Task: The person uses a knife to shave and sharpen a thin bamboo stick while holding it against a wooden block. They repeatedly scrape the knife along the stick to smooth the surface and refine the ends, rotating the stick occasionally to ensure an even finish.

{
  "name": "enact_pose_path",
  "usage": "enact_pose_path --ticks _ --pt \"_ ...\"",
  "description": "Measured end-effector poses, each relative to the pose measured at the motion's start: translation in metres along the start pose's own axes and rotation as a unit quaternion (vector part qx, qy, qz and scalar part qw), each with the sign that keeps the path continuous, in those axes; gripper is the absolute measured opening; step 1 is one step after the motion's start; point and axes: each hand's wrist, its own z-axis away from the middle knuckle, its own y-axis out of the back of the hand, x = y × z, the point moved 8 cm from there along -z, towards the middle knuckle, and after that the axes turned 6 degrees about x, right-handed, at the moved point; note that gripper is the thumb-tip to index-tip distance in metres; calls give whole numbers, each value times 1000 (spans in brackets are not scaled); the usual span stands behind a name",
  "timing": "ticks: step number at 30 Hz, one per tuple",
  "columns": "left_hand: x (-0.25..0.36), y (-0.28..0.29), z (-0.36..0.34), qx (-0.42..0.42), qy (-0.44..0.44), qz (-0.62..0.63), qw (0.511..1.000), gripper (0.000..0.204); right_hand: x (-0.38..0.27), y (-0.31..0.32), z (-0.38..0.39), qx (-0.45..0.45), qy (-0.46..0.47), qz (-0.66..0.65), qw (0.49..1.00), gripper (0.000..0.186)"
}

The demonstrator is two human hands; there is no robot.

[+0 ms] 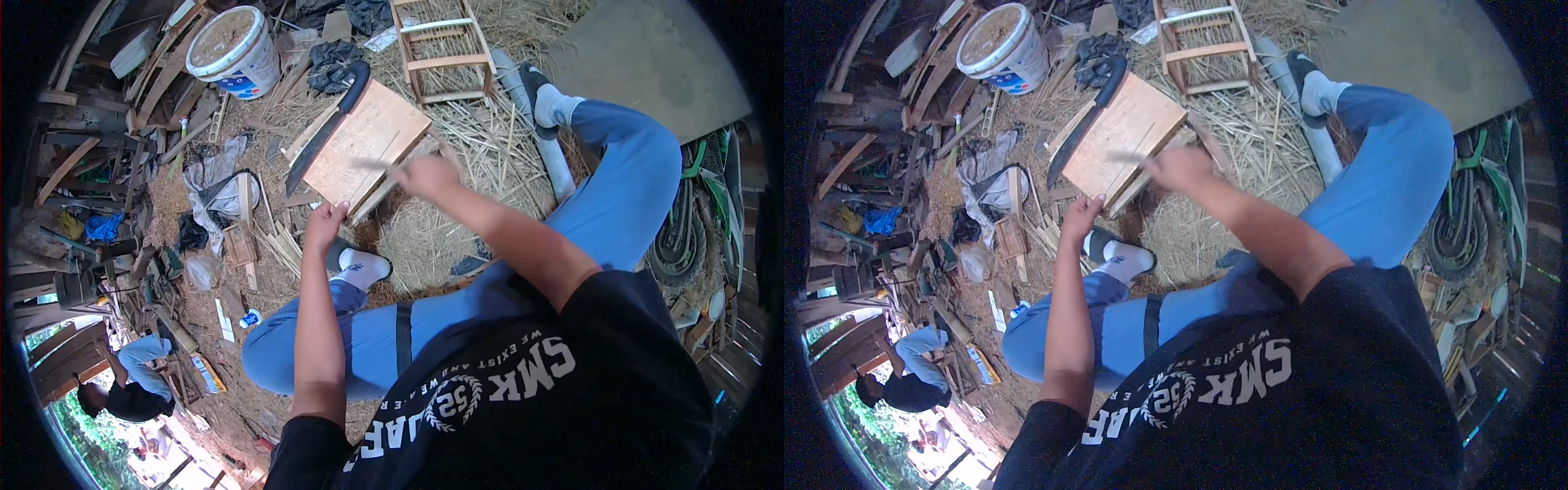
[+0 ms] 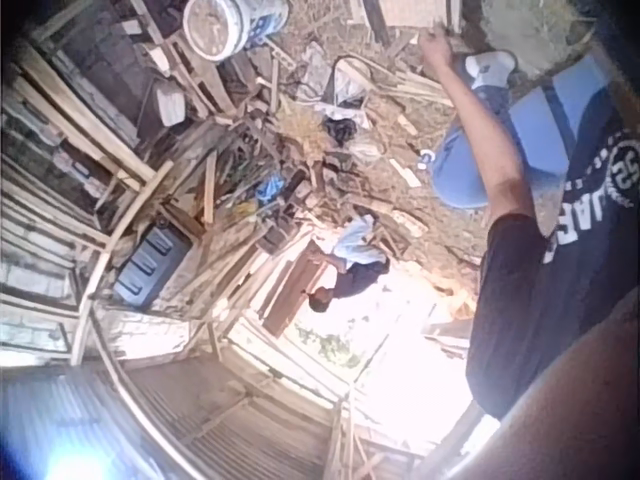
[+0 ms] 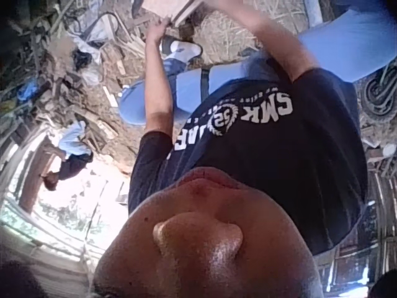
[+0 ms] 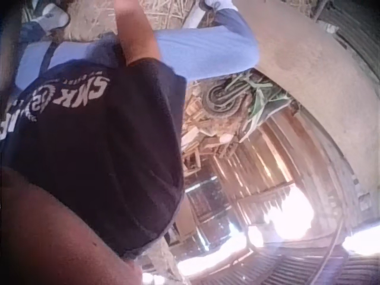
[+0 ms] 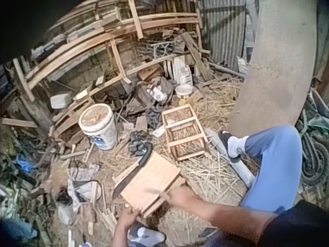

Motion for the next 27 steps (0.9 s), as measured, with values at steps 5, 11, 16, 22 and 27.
enact_pose_path --ticks 5,11,16,22,27 --pt "8 -5 -2 0 2 -19 1000 47 28 15 -10 67 -66 -22 995 65" --pt "5 2 -4 2 0 -14 1000 45 13 8 1 73 11 37 997 66" --pt "9 -3 -1 -14 17 13 1000 43 -5 -2 6 10 22 23 999 64" --pt "11 -2 -4 -14 0 -8 1000 47 16 16 1 76 -60 -20 995 64" --pt "2 -4 -3 -22 25 7 999 48 4 -1 10 27 3 23 999 63"
